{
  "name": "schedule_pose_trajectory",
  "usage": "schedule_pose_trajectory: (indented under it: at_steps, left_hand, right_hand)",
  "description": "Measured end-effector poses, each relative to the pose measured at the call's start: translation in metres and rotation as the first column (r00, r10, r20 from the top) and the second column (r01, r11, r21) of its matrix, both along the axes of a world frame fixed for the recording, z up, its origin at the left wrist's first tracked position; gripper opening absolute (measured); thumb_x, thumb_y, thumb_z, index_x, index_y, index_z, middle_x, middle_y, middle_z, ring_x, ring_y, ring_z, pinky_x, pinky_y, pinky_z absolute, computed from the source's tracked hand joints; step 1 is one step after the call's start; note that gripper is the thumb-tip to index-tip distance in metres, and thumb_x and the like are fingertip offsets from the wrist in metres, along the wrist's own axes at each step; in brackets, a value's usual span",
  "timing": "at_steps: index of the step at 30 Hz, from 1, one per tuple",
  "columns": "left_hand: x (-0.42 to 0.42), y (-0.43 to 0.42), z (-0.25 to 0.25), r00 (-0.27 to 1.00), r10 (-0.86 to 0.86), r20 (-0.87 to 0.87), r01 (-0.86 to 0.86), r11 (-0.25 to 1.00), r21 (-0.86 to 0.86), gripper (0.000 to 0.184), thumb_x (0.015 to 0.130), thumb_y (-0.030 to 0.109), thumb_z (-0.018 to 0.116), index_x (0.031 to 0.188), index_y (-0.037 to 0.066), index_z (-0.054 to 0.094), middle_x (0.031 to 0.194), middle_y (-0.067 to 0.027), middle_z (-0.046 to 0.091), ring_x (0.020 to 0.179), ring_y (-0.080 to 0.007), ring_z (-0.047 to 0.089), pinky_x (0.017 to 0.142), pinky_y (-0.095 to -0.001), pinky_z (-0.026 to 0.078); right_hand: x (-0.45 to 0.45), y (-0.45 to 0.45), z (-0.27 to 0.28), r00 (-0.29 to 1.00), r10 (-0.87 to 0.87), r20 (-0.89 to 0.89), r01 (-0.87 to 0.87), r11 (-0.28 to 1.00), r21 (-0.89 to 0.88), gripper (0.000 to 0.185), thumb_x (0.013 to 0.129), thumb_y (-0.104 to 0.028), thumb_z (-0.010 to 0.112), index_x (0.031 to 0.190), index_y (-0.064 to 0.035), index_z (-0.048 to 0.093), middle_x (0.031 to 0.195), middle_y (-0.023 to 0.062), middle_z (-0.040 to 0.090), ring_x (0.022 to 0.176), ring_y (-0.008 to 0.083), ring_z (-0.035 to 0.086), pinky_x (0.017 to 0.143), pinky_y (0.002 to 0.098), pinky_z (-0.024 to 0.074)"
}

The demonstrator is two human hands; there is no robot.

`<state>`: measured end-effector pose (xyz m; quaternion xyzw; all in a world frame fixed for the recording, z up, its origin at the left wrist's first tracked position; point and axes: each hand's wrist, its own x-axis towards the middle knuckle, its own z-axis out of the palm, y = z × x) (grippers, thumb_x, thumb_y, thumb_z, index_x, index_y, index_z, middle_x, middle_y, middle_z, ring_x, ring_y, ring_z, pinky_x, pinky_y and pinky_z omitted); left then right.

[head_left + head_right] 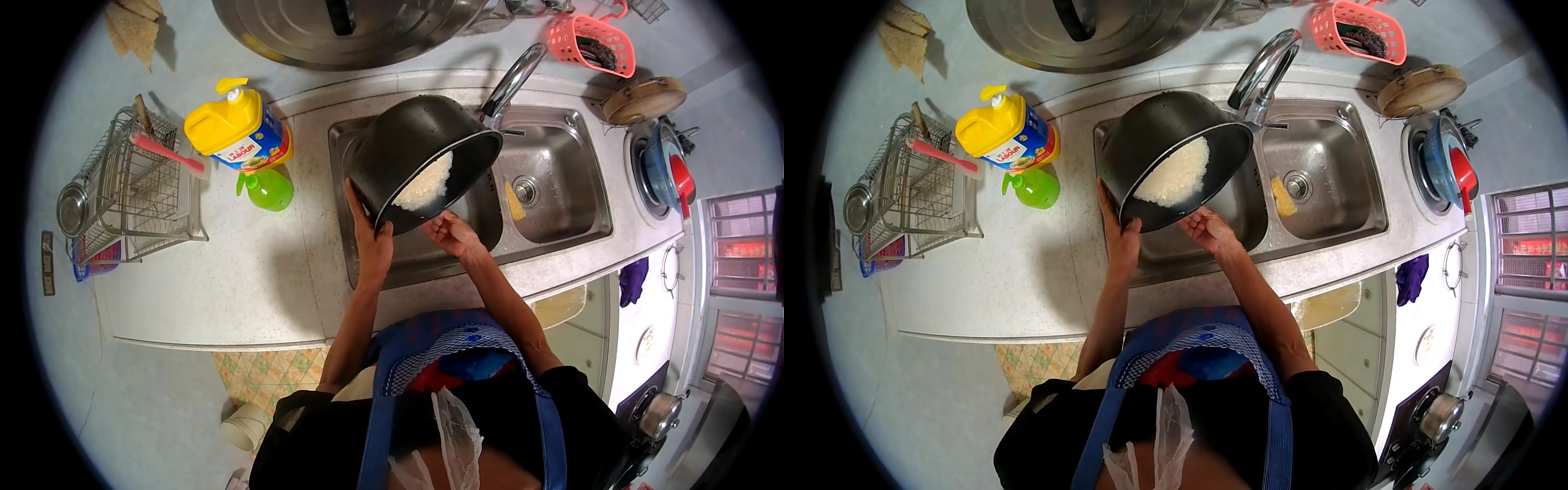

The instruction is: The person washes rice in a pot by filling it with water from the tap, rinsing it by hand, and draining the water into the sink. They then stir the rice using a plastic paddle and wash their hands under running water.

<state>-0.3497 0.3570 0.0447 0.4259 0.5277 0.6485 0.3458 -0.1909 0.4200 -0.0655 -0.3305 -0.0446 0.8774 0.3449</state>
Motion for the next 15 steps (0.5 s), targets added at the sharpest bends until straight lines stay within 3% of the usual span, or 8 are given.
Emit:
schedule_pose_trajectory:
  at_steps: [2,13,15]
  left_hand:
    - [0.0,0.0,-0.001,0.999,0.011,-0.036,-0.011,1.0,-0.002,0.083,0.063,-0.011,0.036,0.136,0.01,0.002,0.139,-0.0188,0.009,0.128,-0.0264,0.014,0.101,-0.0336,0.018]
    - [0.002,-0.001,-0.006,0.996,0.04,-0.079,-0.043,0.999,-0.029,0.083,0.064,-0.012,0.035,0.136,0.011,0.001,0.138,-0.0188,0.011,0.127,-0.0268,0.017,0.1,-0.0327,0.021]
    - [0.0,0.002,-0.017,0.993,0.107,-0.054,-0.113,0.986,-0.122,0.083,0.065,-0.012,0.036,0.136,0.013,0.001,0.133,-0.0193,0.023,0.122,-0.0277,0.027,0.097,-0.0368,0.028]
  right_hand:
    - [-0.001,0.0,0.001,0.997,-0.017,0.07,0.02,0.999,-0.038,0.02,0.089,-0.016,0.04,0.07,-0.0089,0.044,0.058,-0.0019,0.041,0.059,0.0118,0.045,0.077,0.0305,0.046]
    - [-0.002,0.004,-0.018,1.0,0.004,0.023,-0.005,1.0,0.031,0.023,0.09,-0.022,0.037,0.07,-0.0106,0.041,0.058,-0.0018,0.035,0.059,0.0136,0.043,0.082,0.0362,0.0446]
    - [0.001,0.001,-0.013,1.0,-0.004,0.023,0.003,0.999,0.041,0.022,0.089,-0.025,0.04,0.075,-0.0098,0.044,0.057,-0.0016,0.033,0.058,0.0134,0.042,0.082,0.0372,0.044]
